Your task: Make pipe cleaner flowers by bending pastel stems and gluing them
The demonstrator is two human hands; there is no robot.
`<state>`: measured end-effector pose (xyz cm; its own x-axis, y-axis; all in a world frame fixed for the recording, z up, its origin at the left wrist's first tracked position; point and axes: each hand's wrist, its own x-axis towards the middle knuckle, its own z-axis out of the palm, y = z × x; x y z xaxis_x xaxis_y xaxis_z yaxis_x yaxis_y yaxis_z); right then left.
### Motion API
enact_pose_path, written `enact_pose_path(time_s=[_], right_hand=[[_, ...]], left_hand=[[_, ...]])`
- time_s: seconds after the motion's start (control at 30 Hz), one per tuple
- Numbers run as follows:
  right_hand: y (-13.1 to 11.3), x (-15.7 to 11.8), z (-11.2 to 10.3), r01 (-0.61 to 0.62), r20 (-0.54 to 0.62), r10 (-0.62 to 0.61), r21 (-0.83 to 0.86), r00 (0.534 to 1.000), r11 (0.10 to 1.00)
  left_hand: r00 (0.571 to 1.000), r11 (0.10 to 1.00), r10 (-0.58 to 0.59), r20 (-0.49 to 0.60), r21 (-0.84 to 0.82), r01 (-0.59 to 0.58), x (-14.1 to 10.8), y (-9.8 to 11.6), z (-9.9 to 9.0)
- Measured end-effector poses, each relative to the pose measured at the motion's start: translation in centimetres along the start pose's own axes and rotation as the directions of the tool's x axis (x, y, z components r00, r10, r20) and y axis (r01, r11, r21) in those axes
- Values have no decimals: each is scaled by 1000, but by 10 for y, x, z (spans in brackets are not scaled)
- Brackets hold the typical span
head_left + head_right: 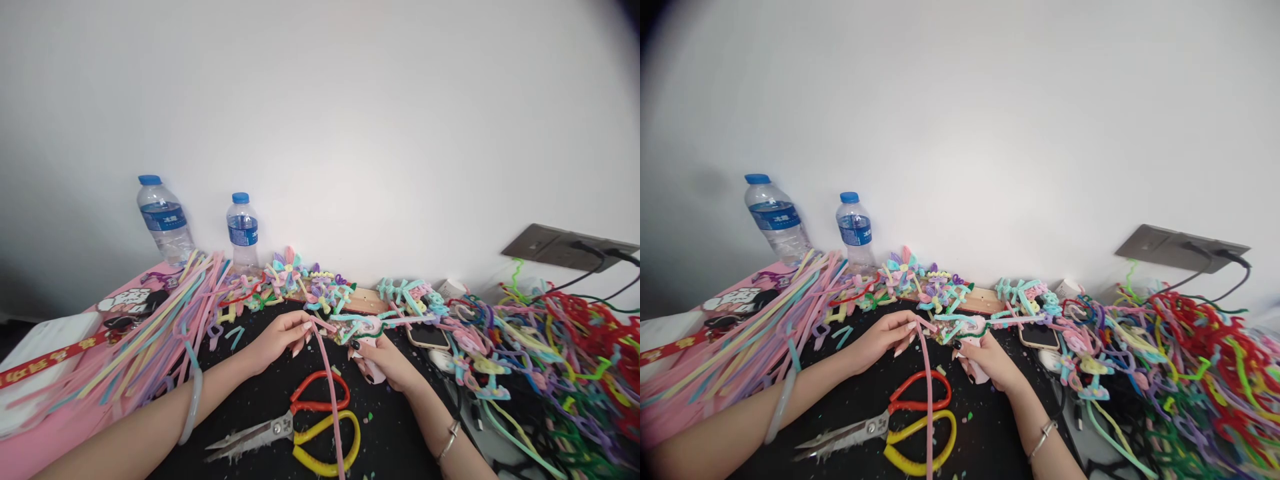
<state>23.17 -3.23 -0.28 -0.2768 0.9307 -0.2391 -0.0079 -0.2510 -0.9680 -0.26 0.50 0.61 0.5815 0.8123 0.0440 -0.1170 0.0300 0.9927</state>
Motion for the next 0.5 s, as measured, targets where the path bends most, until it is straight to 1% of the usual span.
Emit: enact_pose_path(time_s=[0.4, 0.5], right_hand=[[1, 0, -2, -12, 13, 12, -5, 1000, 1000], [0, -1, -2, -21, 19, 21, -10, 1000, 1000]], left_hand=[[999, 999, -28, -17, -47, 27, 0, 1, 0], [1000, 999, -17, -19, -44, 16, 0, 0, 0]])
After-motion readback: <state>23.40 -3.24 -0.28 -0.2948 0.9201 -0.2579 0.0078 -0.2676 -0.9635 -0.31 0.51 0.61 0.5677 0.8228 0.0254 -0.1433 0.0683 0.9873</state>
